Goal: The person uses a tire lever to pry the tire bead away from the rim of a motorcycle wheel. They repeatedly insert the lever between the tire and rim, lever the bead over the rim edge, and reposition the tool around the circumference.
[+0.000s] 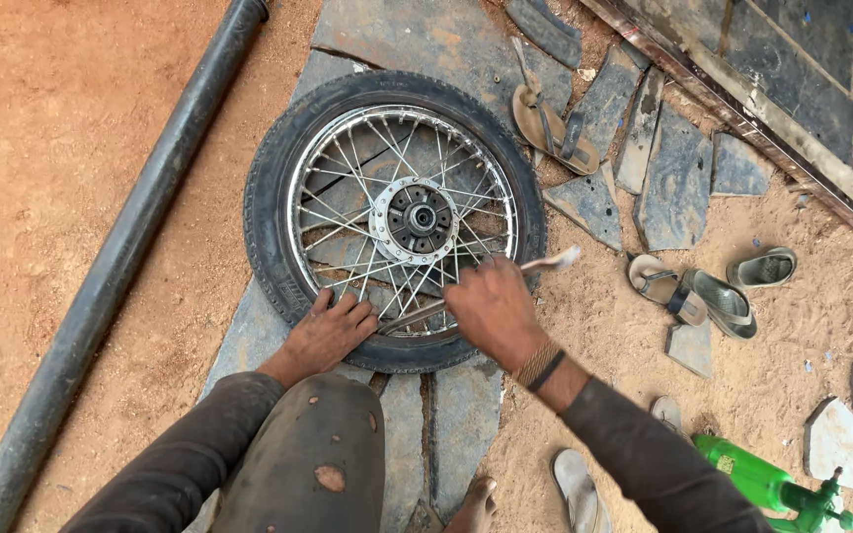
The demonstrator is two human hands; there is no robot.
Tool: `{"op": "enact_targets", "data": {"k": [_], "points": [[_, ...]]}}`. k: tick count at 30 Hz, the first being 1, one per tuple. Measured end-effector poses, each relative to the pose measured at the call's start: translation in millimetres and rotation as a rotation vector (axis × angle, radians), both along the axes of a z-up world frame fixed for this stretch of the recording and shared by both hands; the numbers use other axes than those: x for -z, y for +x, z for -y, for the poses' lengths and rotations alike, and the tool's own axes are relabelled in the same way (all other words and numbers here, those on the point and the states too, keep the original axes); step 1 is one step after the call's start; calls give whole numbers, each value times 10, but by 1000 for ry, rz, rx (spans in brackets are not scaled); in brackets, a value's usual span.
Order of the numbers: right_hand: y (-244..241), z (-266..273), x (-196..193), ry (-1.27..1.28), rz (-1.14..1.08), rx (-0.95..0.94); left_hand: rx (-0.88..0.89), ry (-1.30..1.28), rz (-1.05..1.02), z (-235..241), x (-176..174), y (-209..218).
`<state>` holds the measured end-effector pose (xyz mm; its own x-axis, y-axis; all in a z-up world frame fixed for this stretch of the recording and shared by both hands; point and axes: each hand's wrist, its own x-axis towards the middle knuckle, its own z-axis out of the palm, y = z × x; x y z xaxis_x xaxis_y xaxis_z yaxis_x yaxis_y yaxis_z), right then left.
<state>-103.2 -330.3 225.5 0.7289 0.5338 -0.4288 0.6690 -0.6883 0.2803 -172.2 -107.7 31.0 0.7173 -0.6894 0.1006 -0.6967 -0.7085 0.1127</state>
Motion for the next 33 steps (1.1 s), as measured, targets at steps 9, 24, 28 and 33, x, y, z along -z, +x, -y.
{"op": "enact_targets", "data": {"k": [9, 24, 28, 33], "points": [[-685, -138, -10, -48, 103, 91, 20, 28, 93, -1, 290, -11], [-101, 621, 0, 141, -354, 367, 43, -72, -50, -31, -162, 96], [289, 706, 173, 62, -536, 388, 24, -62, -163, -22, -175, 63], [804, 762, 423, 127, -678, 314, 18, -20, -182, -3, -215, 87]]}}
